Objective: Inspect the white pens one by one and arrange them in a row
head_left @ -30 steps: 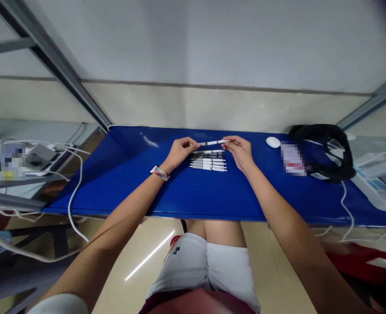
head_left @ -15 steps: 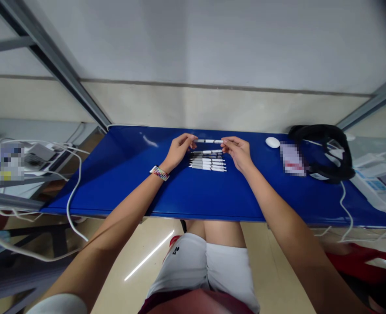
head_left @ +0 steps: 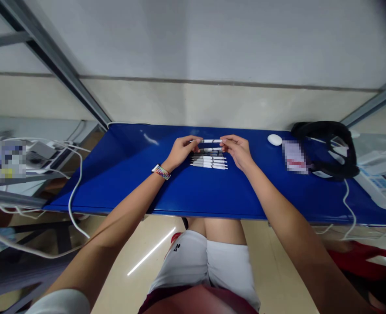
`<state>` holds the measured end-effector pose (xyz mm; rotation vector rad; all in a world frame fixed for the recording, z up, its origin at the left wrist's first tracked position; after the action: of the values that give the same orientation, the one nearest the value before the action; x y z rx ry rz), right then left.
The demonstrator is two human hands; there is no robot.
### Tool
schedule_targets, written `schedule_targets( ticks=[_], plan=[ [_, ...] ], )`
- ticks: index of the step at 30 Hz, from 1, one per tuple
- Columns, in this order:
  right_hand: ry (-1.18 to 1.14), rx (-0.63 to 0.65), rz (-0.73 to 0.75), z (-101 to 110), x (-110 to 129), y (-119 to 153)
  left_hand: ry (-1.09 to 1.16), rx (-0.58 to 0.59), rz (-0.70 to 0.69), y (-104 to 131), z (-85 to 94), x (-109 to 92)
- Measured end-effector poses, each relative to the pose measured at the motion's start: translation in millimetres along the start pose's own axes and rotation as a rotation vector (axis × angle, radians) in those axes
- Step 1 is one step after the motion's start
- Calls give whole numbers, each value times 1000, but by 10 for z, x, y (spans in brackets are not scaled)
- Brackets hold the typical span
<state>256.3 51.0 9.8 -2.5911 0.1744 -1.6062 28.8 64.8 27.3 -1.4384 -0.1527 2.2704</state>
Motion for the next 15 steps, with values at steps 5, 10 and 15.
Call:
schedule_targets(
  ticks=[5, 10, 15],
  plan=[
    [19, 5, -13, -6, -29, -2, -86, -39, -74, 5, 58, -84],
    [3, 2, -7, -13, -24, 0, -78, -50, -86, -13, 92, -94],
    [-5, 3, 5, -11, -27, -3, -5, -20, -10, -29, 64, -5]
  ],
)
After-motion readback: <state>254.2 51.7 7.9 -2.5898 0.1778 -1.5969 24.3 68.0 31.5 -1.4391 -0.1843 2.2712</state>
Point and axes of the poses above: each hand's wrist, its own y-axis away from the middle knuckle, its own z-axis out of the back of the hand, x = y × z, the point moved 8 cm from there along -y, towards the middle knuckle, and after that the axes turned 14 degrees about -y, right-handed, at the moved point
